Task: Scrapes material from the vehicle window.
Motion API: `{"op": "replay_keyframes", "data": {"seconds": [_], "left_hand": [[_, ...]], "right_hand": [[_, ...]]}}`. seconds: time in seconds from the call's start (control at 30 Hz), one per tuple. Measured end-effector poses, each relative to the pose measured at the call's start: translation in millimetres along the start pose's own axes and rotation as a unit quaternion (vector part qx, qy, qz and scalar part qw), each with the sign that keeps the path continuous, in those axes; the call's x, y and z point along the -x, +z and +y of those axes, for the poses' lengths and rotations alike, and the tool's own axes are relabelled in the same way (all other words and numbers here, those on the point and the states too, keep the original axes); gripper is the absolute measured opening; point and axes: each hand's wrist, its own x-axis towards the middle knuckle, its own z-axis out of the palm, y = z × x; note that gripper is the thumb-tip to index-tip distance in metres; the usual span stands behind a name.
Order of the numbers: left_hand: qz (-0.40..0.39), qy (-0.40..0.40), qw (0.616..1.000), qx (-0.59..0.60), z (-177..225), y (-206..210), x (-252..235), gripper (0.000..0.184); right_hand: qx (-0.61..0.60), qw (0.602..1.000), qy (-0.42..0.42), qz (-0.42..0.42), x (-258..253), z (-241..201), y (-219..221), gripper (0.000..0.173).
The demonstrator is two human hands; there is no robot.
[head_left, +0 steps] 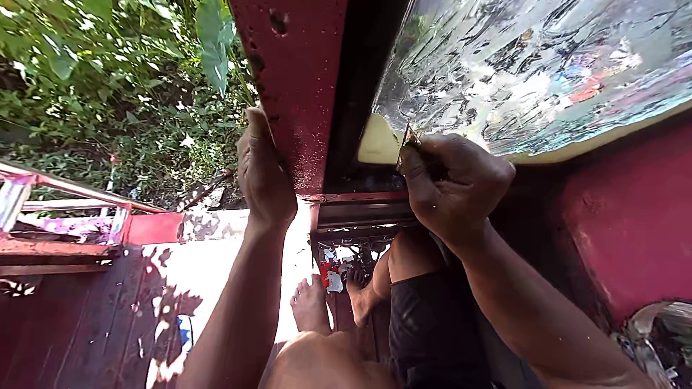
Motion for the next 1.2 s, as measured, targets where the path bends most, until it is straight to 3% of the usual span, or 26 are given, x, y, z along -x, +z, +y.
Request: {"op": "replay_keyframes", "data": {"seconds": [0.1, 0.3, 0.53, 0.87, 1.2], "left_hand": [[-0.037, 0.042, 0.998, 0.031, -2.6, 1.6, 2.2, 0.05], [-0.033, 0.084, 0.995, 0.039, -11.1, 3.5, 1.0, 0.048], [-0.007, 0.073, 0.997, 0.03, -11.5, 4.2, 0.0, 0.049], [-0.003, 0.075, 0.997, 0.004, -10.5, 3.5, -1.5, 0.05], [0.011, 0.09, 0.996, -0.003, -11.2, 7.2, -0.3, 0.039]], "right_hand": [[0.001, 1.0, 0.004, 0.003, -0.7, -1.3, 1.3, 0.012], [0.071, 0.997, -0.037, -0.015, -8.2, 0.9, -15.3, 0.013], [0.147, 0.98, -0.1, -0.091, -19.8, 13.3, -44.1, 0.017], [0.156, 0.972, -0.137, -0.113, -24.9, 11.2, -38.7, 0.017], [0.134, 0.981, -0.099, -0.099, -21.2, 6.7, -28.1, 0.015]]}}
